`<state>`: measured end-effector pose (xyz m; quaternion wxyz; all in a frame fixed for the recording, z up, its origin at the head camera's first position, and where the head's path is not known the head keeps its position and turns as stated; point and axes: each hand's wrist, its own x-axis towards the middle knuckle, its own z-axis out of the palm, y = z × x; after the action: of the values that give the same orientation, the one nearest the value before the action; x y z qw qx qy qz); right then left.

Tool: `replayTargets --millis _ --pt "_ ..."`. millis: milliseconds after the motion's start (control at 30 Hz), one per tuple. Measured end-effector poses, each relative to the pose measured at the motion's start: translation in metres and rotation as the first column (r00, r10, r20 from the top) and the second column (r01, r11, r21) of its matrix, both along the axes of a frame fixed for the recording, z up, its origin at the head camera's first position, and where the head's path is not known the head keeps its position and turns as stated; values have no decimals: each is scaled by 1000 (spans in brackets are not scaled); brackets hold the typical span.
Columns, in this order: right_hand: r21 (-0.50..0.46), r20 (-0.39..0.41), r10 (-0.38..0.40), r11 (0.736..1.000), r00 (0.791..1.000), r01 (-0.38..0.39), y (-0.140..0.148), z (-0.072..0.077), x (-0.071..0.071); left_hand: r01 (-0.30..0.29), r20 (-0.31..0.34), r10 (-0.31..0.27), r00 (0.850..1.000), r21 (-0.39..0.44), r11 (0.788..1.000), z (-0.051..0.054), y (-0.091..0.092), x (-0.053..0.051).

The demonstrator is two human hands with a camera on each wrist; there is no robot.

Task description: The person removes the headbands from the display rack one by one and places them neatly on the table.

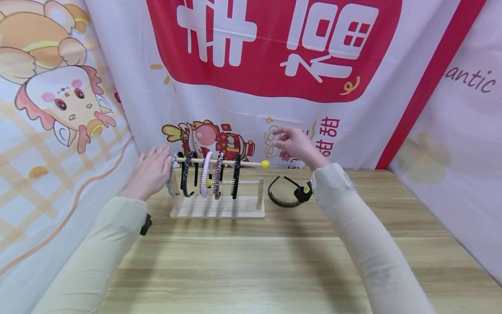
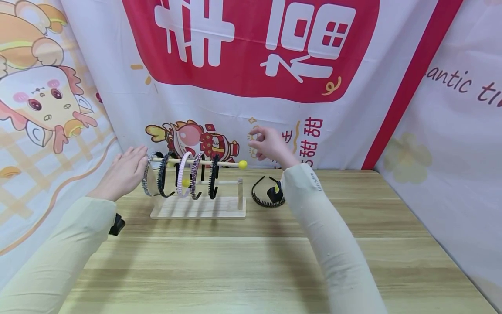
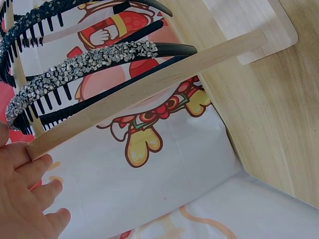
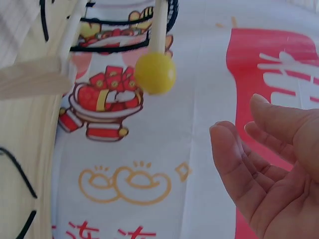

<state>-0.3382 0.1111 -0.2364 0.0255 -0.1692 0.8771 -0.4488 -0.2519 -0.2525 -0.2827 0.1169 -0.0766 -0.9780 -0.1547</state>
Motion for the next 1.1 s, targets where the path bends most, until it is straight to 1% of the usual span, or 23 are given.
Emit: replayTargets --millis 233,400,567,800,967,1100 --pt "-8 -21 62 998 998 -62 -16 7 8 1 2 -1 1000 -2 1000 0 1 -1" --pt "17 -40 107 994 993 -107 -27 9 12 2 1 -2 1000 7 1000 -1 0 -1" --pt "40 -40 139 990 989 -138 -39 9 16 1 2 -1 1000 10 1000 -1 0 -2" --pt "86 6 152 985 988 -152 -54 3 22 -2 2 2 1000 7 1000 -1 0 -1" --pt "69 28 172 982 985 -174 -65 -4 26 -1 0 1 1000 5 1000 0 0 0" --pt "85 59 178 980 982 -182 -73 -11 28 -2 2 2 1000 6 1000 0 0 0"
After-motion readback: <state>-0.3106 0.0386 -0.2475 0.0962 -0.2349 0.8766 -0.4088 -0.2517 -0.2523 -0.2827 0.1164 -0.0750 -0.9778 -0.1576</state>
